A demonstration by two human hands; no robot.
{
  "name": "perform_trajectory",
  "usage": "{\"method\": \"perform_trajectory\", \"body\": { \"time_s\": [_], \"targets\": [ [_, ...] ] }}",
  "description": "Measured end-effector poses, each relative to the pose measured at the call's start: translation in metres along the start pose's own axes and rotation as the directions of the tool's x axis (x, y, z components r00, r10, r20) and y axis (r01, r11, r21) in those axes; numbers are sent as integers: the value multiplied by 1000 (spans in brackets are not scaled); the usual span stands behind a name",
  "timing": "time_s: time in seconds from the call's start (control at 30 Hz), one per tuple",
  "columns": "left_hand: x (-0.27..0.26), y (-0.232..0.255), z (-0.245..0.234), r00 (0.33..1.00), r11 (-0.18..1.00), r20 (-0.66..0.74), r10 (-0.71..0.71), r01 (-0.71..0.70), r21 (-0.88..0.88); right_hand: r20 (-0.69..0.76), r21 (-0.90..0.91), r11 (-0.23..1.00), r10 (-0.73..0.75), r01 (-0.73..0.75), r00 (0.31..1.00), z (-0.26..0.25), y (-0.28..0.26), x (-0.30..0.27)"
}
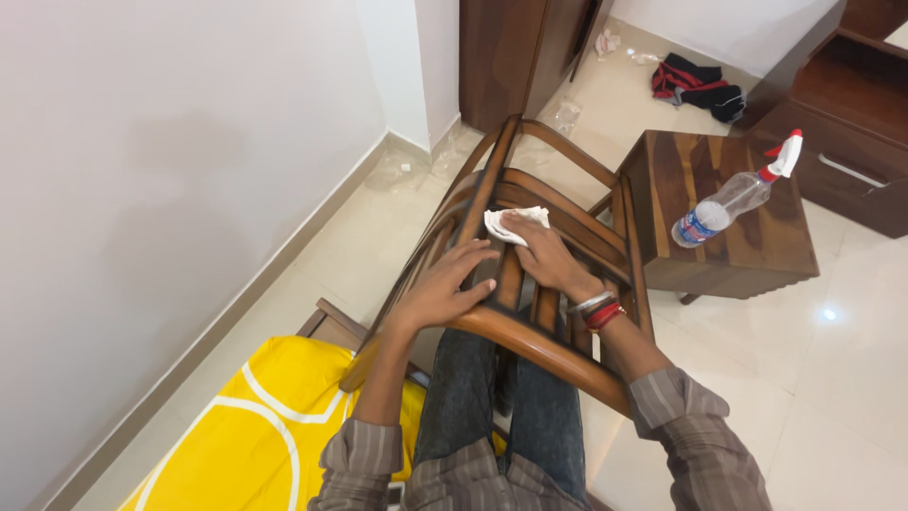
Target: The person wipes a wooden chair with a white cloth while seated. They spray the chair with a cleaning solution from a spray bottle and continue wiping the slats and frame. The chair remains on the floor throughout the task.
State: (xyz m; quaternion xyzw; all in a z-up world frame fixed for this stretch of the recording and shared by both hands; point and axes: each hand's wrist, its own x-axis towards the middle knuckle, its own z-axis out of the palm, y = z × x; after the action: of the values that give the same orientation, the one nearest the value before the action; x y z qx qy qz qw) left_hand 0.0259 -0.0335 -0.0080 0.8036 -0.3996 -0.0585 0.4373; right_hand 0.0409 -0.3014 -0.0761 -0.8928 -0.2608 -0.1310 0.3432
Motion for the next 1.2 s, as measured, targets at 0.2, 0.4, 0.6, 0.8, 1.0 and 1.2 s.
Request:
{"method": "perform_trajectory", "body": {
  "time_s": [0.2,0.4,0.6,0.8,1.0,1.2],
  "targets": [
    [0,2,-2,1000,999,20,-9,10,-46,27,-56,990,134,-133,991,-14,-11,-4],
    [-1,4,-1,1000,998,-23,7,-9,-64,167,74,963,246,-261,955,-44,-96,-32],
    [-1,6,-1,1000,992,-17,-14,11,-129,359,113,955,218,-274,908,-62,-149,-63],
    [1,6,-3,998,987,-32,-49,43,-154,226,135,977,132,-165,965,-49,-94,-24],
    [1,13,-8,995,981,2,-105,103,-164,207,244,970,-77,25,975,-44,-92,-27],
    [-2,19,-2,992,977,14,-128,129,-169,271,312,945,5,-92,963,-49,-115,-64]
  ]
}}
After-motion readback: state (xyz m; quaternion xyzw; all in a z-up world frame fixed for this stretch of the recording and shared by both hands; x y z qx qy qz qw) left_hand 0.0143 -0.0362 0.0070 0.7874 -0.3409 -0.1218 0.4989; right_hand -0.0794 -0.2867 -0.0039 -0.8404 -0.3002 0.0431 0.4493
